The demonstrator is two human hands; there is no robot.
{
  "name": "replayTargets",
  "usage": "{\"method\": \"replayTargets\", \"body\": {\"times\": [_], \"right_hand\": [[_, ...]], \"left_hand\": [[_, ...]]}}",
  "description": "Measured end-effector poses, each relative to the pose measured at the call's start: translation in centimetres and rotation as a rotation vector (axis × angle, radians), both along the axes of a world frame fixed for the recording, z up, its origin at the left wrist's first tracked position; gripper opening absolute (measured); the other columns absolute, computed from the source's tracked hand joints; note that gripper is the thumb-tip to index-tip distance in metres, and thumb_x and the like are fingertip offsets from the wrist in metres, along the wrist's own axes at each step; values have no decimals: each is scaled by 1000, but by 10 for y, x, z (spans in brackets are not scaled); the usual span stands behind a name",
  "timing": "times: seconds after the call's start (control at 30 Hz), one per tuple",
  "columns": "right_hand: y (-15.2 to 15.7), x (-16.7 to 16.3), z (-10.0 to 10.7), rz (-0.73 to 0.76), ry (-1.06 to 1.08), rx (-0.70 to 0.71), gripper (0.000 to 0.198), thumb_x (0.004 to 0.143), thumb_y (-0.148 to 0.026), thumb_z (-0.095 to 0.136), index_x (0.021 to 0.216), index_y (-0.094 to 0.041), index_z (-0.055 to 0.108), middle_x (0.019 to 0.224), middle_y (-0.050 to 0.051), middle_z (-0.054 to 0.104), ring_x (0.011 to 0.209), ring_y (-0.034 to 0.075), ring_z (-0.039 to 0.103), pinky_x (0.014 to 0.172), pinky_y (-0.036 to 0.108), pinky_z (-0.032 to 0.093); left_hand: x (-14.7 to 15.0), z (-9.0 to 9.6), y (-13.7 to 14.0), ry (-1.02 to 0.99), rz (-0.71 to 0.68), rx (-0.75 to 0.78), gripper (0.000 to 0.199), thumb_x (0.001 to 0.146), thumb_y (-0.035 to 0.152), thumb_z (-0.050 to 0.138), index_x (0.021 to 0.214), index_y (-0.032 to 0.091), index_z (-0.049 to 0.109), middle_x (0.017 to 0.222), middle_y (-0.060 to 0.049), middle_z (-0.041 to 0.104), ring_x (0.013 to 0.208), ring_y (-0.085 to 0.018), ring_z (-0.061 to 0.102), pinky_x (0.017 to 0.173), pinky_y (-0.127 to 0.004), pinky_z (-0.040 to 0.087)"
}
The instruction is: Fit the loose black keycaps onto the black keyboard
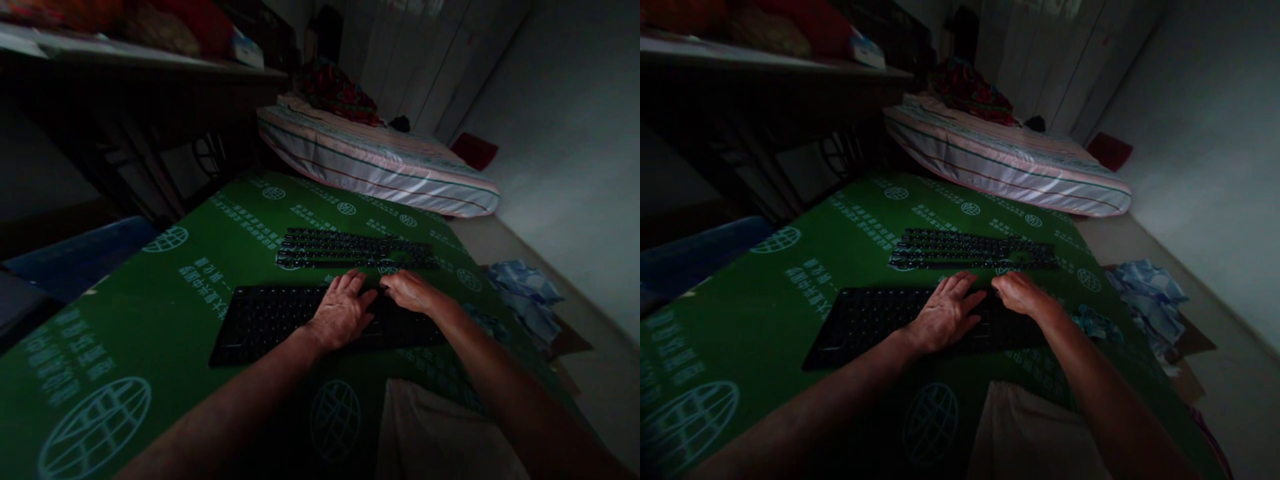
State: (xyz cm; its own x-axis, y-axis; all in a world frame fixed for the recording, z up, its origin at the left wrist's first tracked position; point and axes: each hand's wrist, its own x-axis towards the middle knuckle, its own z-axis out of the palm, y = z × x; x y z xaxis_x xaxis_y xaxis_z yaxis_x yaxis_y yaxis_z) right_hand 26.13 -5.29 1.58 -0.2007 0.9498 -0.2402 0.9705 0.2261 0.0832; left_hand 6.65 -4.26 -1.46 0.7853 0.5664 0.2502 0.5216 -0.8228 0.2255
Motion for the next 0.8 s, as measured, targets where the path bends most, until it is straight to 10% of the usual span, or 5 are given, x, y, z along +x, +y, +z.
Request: {"method": "replayTargets", "body": {"times": [0.8], "right_hand": [[7, 6, 0, -12, 144, -37, 14, 80, -14, 49, 75, -18, 61, 70, 2, 65, 64, 12, 58, 55, 21, 31]], "left_hand": [[30, -27, 14, -25, -63, 73, 34, 90, 34, 44, 120, 22, 55, 132, -9, 50, 131, -30, 31, 105, -55, 27]]}}
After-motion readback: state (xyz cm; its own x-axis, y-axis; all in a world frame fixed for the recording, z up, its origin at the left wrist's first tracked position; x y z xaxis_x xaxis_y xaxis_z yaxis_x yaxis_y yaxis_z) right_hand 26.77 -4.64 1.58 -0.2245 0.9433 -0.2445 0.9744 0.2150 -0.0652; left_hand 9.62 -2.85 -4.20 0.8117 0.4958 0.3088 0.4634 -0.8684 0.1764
